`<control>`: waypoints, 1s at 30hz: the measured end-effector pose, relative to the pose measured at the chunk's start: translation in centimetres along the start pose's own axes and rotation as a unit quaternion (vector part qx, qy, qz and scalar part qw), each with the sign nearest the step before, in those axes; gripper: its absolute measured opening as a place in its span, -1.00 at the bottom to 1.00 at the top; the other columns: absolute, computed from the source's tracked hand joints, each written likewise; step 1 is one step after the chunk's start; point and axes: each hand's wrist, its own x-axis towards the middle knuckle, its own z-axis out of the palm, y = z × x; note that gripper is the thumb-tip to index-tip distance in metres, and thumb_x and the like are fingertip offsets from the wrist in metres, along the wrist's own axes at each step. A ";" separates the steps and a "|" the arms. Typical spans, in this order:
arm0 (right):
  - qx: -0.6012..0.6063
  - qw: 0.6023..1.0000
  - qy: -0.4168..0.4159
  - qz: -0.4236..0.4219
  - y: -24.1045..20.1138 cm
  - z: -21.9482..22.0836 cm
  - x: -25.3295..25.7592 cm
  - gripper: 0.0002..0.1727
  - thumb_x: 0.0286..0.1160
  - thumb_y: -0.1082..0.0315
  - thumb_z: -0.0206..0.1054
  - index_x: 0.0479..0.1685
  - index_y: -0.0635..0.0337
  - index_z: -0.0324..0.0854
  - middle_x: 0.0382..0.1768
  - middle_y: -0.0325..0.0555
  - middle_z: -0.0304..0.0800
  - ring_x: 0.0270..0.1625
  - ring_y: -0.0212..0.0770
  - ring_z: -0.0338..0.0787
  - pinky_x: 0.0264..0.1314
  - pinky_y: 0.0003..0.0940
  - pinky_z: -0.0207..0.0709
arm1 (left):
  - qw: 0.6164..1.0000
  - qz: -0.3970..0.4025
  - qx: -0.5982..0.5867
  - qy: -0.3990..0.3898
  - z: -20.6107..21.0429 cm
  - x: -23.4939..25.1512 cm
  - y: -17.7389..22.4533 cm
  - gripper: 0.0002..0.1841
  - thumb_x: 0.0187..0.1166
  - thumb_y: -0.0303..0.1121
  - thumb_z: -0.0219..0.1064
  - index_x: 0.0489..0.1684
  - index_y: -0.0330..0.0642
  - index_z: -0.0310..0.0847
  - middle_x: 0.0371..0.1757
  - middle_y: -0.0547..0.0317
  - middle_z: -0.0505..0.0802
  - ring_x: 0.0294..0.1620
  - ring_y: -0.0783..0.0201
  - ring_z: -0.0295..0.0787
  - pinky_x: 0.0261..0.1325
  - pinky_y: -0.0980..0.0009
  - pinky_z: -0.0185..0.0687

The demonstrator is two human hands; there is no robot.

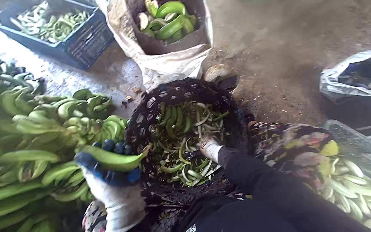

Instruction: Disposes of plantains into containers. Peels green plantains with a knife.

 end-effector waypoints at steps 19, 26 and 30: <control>0.404 0.857 0.262 -0.182 0.5 -8.3 -12.8 -0.50 0.76 0.09 0.12 0.64 -0.13 0.51 0.45 -0.07 0.68 0.46 -0.18 0.66 0.57 -0.07 0.46 | 0.994 0.089 0.057 -0.008 2.9 -0.9 -0.1 -0.63 0.89 -0.11 -0.27 0.40 -0.06 0.29 -0.29 0.25 0.76 -0.36 0.28 0.78 -0.24 0.28 0.84; 0.503 0.791 0.274 -0.217 -3.5 -2.6 -16.4 -0.54 0.65 0.02 0.24 0.24 0.20 0.70 -0.25 -0.15 0.84 -0.32 -0.40 0.77 -0.21 -0.35 0.69 | 0.969 0.219 0.099 -0.058 2.5 -3.0 -1.9 -0.57 0.77 0.07 0.09 0.23 -0.10 0.52 -0.24 0.29 0.83 -0.36 0.31 0.80 -0.28 0.32 0.84; 0.559 0.782 0.170 -0.215 -4.9 -2.0 -17.3 -0.59 0.70 0.05 0.15 0.11 0.20 0.69 -0.36 -0.21 0.73 -0.38 -0.42 0.67 -0.27 -0.38 0.60 | 0.885 0.362 0.270 -0.111 1.6 -4.4 -2.0 -0.77 0.79 -0.21 0.13 0.23 0.06 0.60 0.10 0.42 0.81 0.02 0.49 0.78 0.11 0.46 0.75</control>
